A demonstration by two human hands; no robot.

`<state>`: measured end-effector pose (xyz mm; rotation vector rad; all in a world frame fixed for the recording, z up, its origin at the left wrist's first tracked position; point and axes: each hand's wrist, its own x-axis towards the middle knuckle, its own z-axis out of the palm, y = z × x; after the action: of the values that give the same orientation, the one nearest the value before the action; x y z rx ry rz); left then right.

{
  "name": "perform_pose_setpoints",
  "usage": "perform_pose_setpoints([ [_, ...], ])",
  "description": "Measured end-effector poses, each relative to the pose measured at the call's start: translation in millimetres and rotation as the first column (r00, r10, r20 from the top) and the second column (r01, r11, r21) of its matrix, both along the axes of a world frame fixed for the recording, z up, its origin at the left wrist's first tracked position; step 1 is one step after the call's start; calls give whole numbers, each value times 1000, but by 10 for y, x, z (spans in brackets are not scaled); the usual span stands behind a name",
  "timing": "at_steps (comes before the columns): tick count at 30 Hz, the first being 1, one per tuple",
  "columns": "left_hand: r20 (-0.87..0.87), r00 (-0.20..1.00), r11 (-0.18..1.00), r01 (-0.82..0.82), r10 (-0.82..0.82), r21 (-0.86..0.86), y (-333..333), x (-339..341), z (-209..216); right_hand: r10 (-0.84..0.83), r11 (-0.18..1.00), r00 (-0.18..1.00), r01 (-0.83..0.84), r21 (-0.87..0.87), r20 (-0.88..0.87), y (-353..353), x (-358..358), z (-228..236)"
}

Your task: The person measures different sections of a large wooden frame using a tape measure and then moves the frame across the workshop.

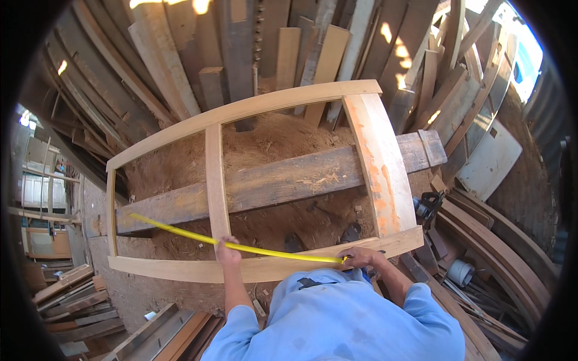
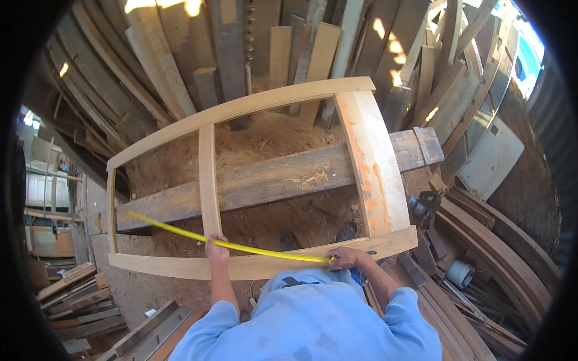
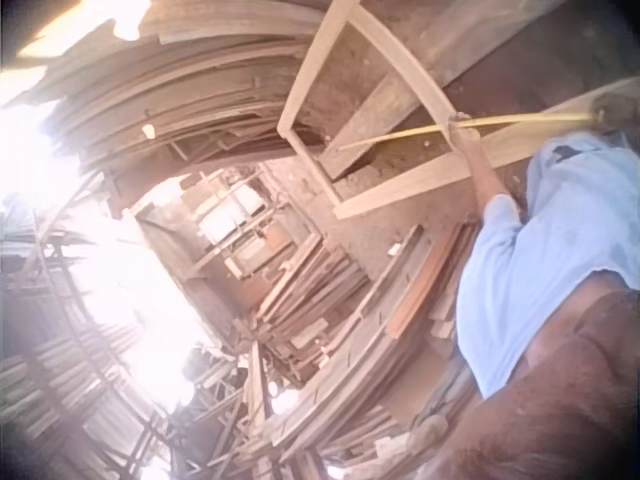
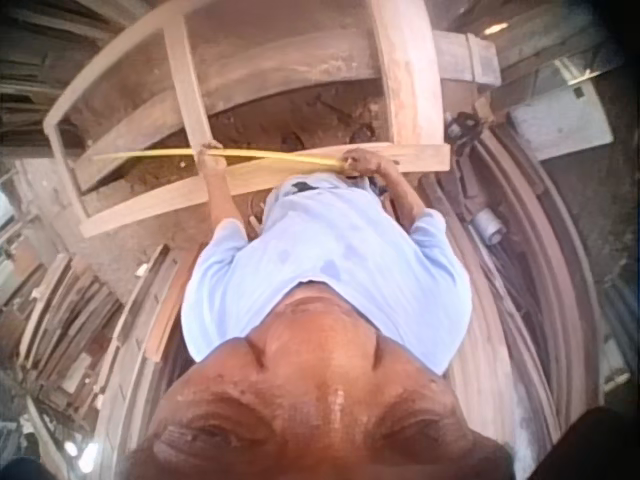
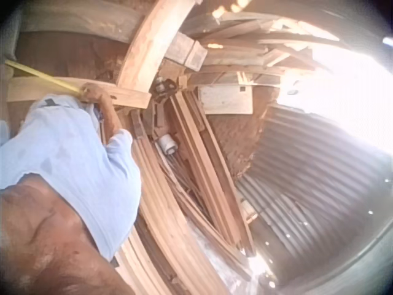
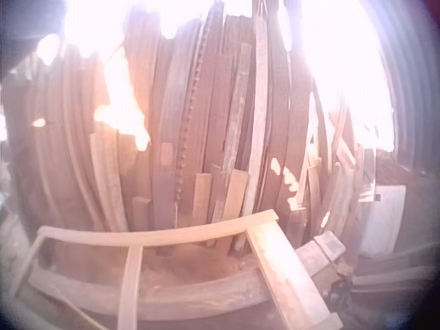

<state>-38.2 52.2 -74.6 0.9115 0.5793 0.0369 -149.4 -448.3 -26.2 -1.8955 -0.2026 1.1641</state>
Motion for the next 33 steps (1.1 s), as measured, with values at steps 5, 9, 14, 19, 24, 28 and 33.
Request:
perform_pose_setpoints([
  [5, -241, 868, 853, 483, -435, 198, -766, 106, 431, -265, 964, 957, 264, -27, -117, 591, -52, 345],
  [9, -350, 818, 24, 405, -456, 914, -379, 171, 380, -540, 838, 838, 544, 46, -70, 901, -103, 398],
  [14, -623, 772, -309, 566, -128, 764, 294, 273, 827, -896, 443, 442, 896, -37, -31, 1005, 132, 608],
  [19, -963, 196, -405, 878, -184, 256, 1018, 47, 593, -916, 359, 359, 933, -29, 181, 876, 775, 384],
  [24, -963, 84, -433, 881, -255, 191, 1092, 136, 474, -935, 305, 313, 949, -77, 168, 781, 1247, 416],
  [28, -947, 138, -414, 874, -289, 254, 1322, 119, 128, -928, 332, 341, 939, -86, 148, 805, 1453, 308],
  [33, -921, 181, -350, 885, -345, 306, 1211, 145, 194, -928, 311, 330, 942, -127, 174, 853, 1493, 291],
])
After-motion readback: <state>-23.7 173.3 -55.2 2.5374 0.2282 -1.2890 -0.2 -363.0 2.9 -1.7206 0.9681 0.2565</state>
